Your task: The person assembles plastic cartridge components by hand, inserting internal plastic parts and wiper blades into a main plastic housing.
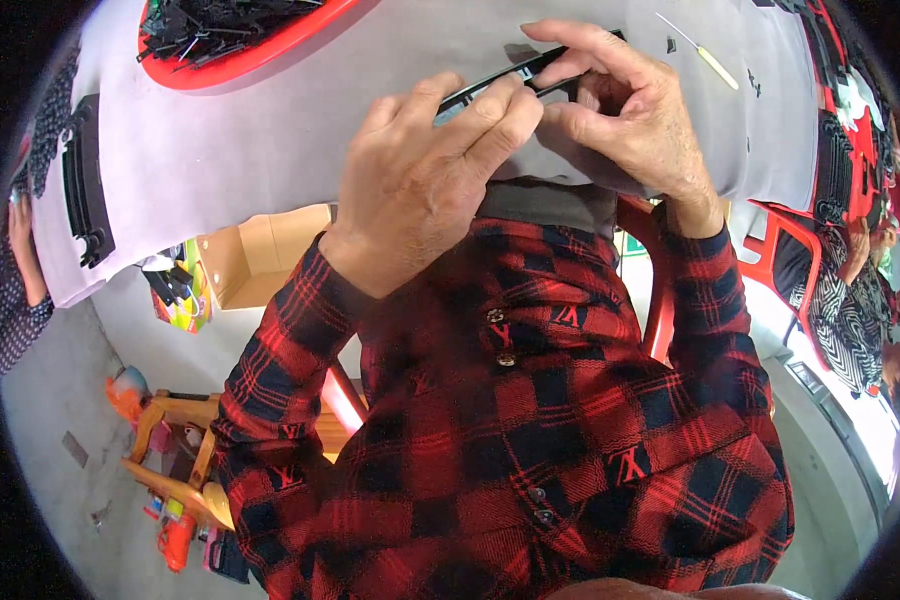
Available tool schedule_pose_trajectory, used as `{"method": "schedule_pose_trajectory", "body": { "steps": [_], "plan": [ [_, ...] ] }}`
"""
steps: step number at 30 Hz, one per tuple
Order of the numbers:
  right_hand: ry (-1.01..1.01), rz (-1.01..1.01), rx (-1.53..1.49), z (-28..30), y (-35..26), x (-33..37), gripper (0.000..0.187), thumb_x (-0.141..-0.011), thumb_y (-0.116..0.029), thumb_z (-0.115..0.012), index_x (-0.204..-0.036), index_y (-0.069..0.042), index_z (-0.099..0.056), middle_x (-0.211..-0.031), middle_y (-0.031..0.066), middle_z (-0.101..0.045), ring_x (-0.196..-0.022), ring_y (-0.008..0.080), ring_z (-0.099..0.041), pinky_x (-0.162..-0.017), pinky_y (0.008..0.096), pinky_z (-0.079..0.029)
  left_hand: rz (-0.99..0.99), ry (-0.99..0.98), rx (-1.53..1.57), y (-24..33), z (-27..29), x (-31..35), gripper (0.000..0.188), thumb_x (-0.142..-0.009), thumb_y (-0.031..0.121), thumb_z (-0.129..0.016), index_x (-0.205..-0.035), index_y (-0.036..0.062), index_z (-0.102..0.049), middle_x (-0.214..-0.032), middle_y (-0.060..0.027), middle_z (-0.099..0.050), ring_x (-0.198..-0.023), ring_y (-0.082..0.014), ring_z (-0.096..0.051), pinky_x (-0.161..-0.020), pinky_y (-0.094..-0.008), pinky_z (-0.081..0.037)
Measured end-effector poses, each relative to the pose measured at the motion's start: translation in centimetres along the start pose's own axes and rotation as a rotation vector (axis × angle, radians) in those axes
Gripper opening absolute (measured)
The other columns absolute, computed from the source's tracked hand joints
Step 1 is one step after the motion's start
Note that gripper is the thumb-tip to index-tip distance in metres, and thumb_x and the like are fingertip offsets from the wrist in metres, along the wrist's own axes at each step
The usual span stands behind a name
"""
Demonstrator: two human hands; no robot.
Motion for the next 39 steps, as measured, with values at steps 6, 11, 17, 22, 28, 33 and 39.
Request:
{"method": "schedule_pose_trajectory", "body": {
  "steps": [6,11,17,22,28,33,39],
  "plan": [
    [-0.049,0.017,-0.009,0.2,0.1,-0.2,0.056,-0.078,0.003,-0.065,-0.133,-0.011,-0.061,-0.097,-0.0037,-0.066,-0.062,-0.0011,-0.045,-0.055,0.017,-0.038,0.015,-0.065,-0.021,0.3,-0.2,-0.5,0.062,-0.069,0.005,-0.065,-0.13,0.0164,-0.058,-0.129,0.0025,-0.061,-0.108,-0.0234,-0.059,-0.082,-0.0382,-0.049],
    [-0.124,0.028,0.016,0.5,-0.8,-0.5,0.053,-0.082,0.002,-0.062,-0.134,-0.009,-0.059,-0.096,-0.0031,-0.066,-0.065,0.0001,-0.048,-0.059,0.0165,-0.042,0.028,-0.065,-0.034,0.4,0.0,-0.7,0.059,-0.071,0.002,-0.063,-0.128,0.0155,-0.059,-0.127,0.0026,-0.062,-0.108,-0.0217,-0.059,-0.081,-0.0373,-0.049],
    [-0.089,0.07,0.161,1.8,-1.6,-1.7,0.044,-0.086,0.004,-0.055,-0.128,-0.007,-0.063,-0.093,-0.0024,-0.064,-0.066,0.001,-0.048,-0.061,0.0172,-0.044,0.021,-0.081,-0.007,0.6,0.3,-1.1,0.05,-0.076,0.005,-0.061,-0.125,0.0147,-0.06,-0.123,0.0017,-0.064,-0.105,-0.0229,-0.06,-0.079,-0.0359,-0.047],
    [-0.119,0.219,0.46,1.9,-5.9,-3.7,0.024,-0.077,-0.002,-0.066,-0.101,-0.002,-0.065,-0.088,0.0104,-0.064,-0.074,0.0219,-0.062,-0.07,0.0339,-0.05,0.013,-0.049,-0.013,0.5,0.4,-1.1,0.041,-0.08,0.008,-0.059,-0.121,0.0141,-0.06,-0.12,0.0014,-0.065,-0.103,-0.0238,-0.061,-0.075,-0.0351,-0.047],
    [-0.341,0.2,0.46,0.6,-3.7,-5.1,0.012,-0.075,-0.006,-0.066,-0.084,-0.001,-0.061,-0.082,0.0106,-0.061,-0.08,0.0271,-0.059,-0.077,0.0378,-0.047,0.005,-0.069,-0.034,0.8,0.3,-1.1,0.041,-0.081,0.009,-0.06,-0.122,0.0153,-0.059,-0.12,0.0021,-0.065,-0.104,-0.0242,-0.061,-0.076,-0.0346,-0.048],
    [-0.421,0.104,0.248,0.3,-2.3,-5.4,0.009,-0.077,0.0,-0.064,-0.083,-0.002,-0.058,-0.081,0.0077,-0.06,-0.077,0.0203,-0.058,-0.072,0.0336,-0.047,-0.005,-0.06,-0.039,0.7,-0.1,-0.9,0.042,-0.084,0.012,-0.058,-0.126,0.0164,-0.056,-0.123,0.0022,-0.064,-0.104,-0.024,-0.061,-0.077,-0.0347,-0.048],
    [-0.476,0.026,0.168,0.1,-2.2,-5.7,0.008,-0.079,0.005,-0.059,-0.082,-0.001,-0.056,-0.078,0.0032,-0.057,-0.074,0.0122,-0.053,-0.068,0.0287,-0.045,-0.018,-0.073,-0.048,0.6,0.0,-0.7,0.044,-0.085,0.012,-0.058,-0.128,0.017,-0.055,-0.124,0.002,-0.062,-0.104,-0.0247,-0.061,-0.076,-0.0347,-0.048]
  ]
}}
Point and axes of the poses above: each hand's wrist, its own x-axis away from the middle knuckle, its own z-axis out of the back of the hand, y = z × x, the point moved 6 cm from there along -x, towards the middle knuckle
